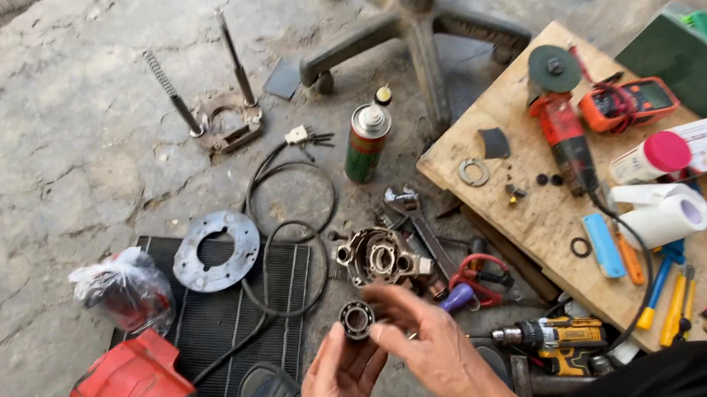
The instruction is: The person sits on the floor and disassembles a circular mechanical component, removing a small metal ring with pliers and placing it on the floor. They then use a screwdriver to remove a small pin from the component.
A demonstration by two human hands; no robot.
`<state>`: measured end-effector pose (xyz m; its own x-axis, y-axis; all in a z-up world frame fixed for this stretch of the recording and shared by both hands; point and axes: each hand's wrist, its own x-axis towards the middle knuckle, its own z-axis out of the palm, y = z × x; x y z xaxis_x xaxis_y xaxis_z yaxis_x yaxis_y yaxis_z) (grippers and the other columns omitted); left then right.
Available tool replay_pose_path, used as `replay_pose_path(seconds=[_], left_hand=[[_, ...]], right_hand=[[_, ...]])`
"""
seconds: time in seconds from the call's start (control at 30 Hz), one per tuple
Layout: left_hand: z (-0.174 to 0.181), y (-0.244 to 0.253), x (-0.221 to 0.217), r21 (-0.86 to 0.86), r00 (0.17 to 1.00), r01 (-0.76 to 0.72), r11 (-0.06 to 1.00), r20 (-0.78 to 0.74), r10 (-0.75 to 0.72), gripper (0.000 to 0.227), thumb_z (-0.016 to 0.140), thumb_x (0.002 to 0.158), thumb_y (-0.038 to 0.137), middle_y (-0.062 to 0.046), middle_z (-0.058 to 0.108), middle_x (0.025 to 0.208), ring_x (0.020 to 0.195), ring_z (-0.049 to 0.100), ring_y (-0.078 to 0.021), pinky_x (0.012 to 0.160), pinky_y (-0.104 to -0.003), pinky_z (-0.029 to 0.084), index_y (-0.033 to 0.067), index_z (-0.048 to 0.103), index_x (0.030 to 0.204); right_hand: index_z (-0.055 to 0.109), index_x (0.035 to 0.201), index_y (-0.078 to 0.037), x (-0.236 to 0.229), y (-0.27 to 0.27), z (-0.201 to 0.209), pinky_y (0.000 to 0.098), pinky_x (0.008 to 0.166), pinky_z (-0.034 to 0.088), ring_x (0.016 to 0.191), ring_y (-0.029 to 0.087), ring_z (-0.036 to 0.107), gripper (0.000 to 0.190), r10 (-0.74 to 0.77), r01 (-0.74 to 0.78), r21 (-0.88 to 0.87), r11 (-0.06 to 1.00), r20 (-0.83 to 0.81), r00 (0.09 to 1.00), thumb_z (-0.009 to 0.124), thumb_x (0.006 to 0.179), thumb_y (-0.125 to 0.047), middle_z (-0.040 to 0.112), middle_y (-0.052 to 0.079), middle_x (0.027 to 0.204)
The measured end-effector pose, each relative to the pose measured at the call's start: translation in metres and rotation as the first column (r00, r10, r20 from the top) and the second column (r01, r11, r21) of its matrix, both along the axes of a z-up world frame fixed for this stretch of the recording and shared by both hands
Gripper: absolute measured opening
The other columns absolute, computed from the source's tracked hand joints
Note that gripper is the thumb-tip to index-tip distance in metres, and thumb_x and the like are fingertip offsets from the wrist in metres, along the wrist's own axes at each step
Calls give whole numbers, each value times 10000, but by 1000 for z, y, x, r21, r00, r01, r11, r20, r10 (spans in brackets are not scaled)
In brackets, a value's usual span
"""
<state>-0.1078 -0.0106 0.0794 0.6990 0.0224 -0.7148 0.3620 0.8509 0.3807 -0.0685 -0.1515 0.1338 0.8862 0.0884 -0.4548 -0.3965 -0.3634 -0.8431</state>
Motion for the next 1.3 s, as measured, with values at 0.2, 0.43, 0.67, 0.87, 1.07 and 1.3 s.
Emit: replay_pose_path(seconds=[0.2,0.43,0.67,0.87,1.07,1.3], left_hand=[[1,-12,-19,-58,990,-51,997,-133,43,342,668,1062,176,-327,818,1256,1151,769,-409,977,-517,605,-63,765,1286],[-8,-17,-22,74,995,7,997,-102,1,229,795,983,91,-189,822,1085,928,747,-292,917,-474,644,-12,773,1186],[-24,-17,-25,137,987,158,978,-65,-150,170,866,940,24,-103,795,994,849,708,-209,823,-430,639,21,805,1098],[-19,-11,-18,247,947,320,915,-63,-315,172,886,930,9,-123,756,884,753,708,-208,777,-406,673,-5,775,1060],[-18,-19,-22,-2,982,115,993,-151,-114,259,861,919,54,-98,796,1051,871,695,-222,874,-451,611,66,727,1140],[-16,-16,-23,63,986,87,994,-147,-77,326,854,914,-8,-161,802,1062,937,719,-249,870,-415,592,1,759,1225]], right_hand=[[689,1542,-221,-24,-16,6,286,1221,546,1411,93,720,608,134,-137,38,990,70,989,765,939,-230,763,-43,1545],[665,1523,-186,-27,-32,-19,336,1213,522,1445,146,690,579,277,-253,-127,959,237,931,799,970,-297,735,1,1560],[642,1499,-80,-32,-48,-34,376,1170,537,1375,238,715,561,424,-351,-238,906,496,758,832,979,-172,739,98,1476],[609,1544,-78,-32,-55,-32,390,1182,517,1391,254,696,601,472,-401,-248,882,500,726,817,986,-156,716,115,1504],[663,1484,-70,-32,-48,-46,392,1157,536,1367,260,718,574,405,-286,-296,911,521,751,843,959,-216,748,119,1475],[683,1409,-42,-42,-36,-59,373,1092,593,1238,251,781,555,351,-196,-305,932,628,694,895,925,-213,794,110,1351]])
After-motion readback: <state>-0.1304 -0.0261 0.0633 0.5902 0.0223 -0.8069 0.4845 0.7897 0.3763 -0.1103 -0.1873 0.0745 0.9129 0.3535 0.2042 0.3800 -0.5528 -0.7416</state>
